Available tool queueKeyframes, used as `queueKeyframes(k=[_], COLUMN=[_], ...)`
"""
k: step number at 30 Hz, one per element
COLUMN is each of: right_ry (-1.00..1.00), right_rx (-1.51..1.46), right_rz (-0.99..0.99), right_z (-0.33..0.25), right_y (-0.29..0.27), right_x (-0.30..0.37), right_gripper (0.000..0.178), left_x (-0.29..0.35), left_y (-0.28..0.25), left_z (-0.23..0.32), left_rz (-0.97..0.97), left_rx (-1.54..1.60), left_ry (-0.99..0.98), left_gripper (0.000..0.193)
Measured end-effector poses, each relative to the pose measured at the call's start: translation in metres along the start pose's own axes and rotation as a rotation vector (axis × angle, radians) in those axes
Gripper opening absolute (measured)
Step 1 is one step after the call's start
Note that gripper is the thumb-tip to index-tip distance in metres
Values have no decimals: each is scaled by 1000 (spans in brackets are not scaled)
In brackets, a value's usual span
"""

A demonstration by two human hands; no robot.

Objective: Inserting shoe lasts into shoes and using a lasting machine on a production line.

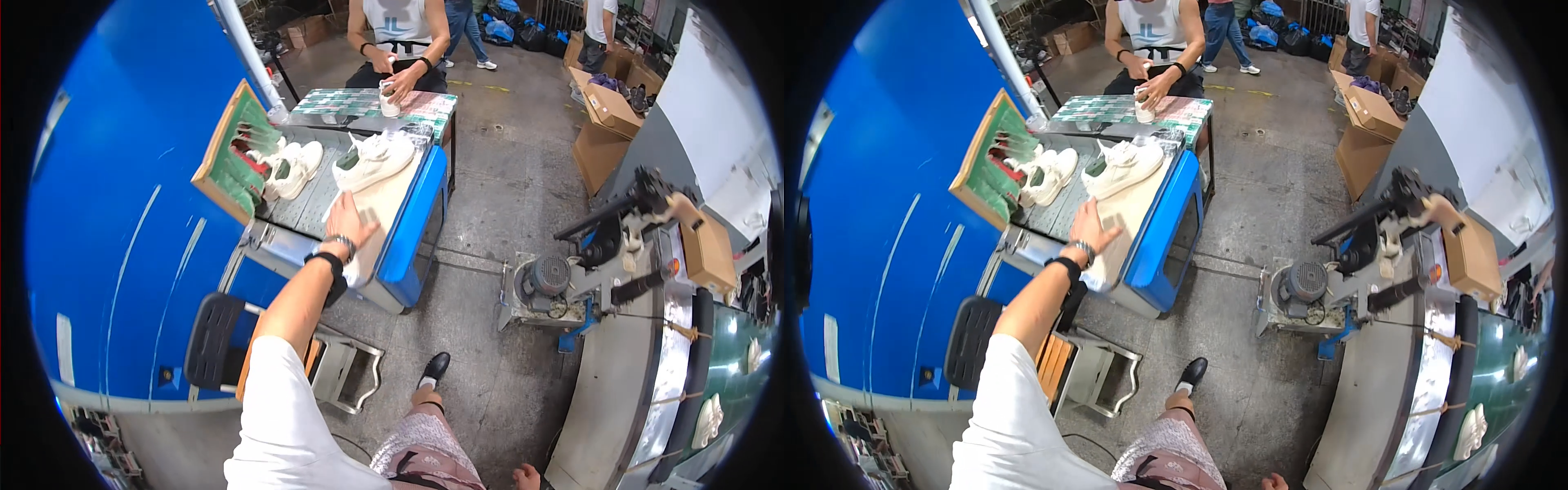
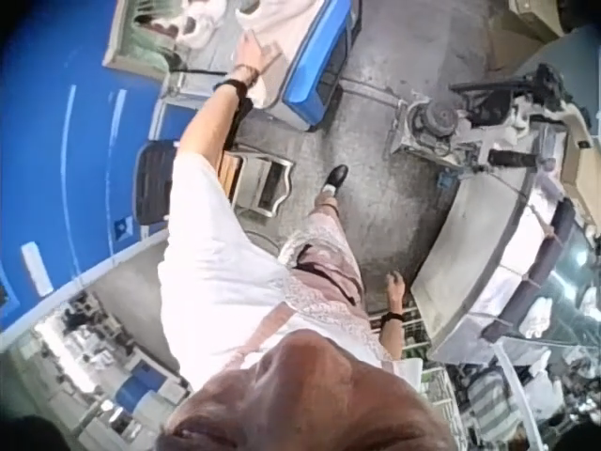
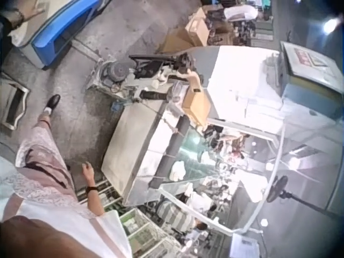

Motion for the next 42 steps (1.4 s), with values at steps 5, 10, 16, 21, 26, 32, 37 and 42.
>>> queueKeyframes(k=[5, 10, 16, 21, 26, 32, 37, 42], right_ry=[499, 541, 636, 501, 497, 124, 30, -505], right_rx=[-259, -41, -508, -176, -861, -1744, -1633, -937], right_rz=[54, -31, 93, 77, 59, -566, -544, 218], right_z=[-43, -21, -57, -9, -108, -272, -269, -273], right_y=[-32, -44, -38, -35, -83, -175, -294, -393], right_x=[27, 43, 42, -3, -113, -197, -201, -228], right_gripper=[42, 42, 34, 31, 35, 73, 66, 80], left_x=[-141, -212, -232, -176, -17, 165, 245, 258], left_y=[20, 51, 31, 36, 3, -35, 4, 21], left_z=[25, 15, 19, 70, 240, 469, 554, 626], left_rz=[35, -157, -350, -331, -420, -379, -414, -442], left_rx=[-54, -54, -270, -403, -63, 416, 493, 651], left_ry=[38, -72, -60, 97, 852, 1408, 1285, 879], left_gripper=[105, 104, 75, 63, 55, 60, 66, 79])
Point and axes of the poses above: each hand's wrist, its own x-axis away from the middle knuckle, its own y-axis out of the palm, z = x × y, the point moved 4 cm from there along -x, towards the middle knuckle, and after that the axes turned 2 degrees about z, right-handed, at the moved point
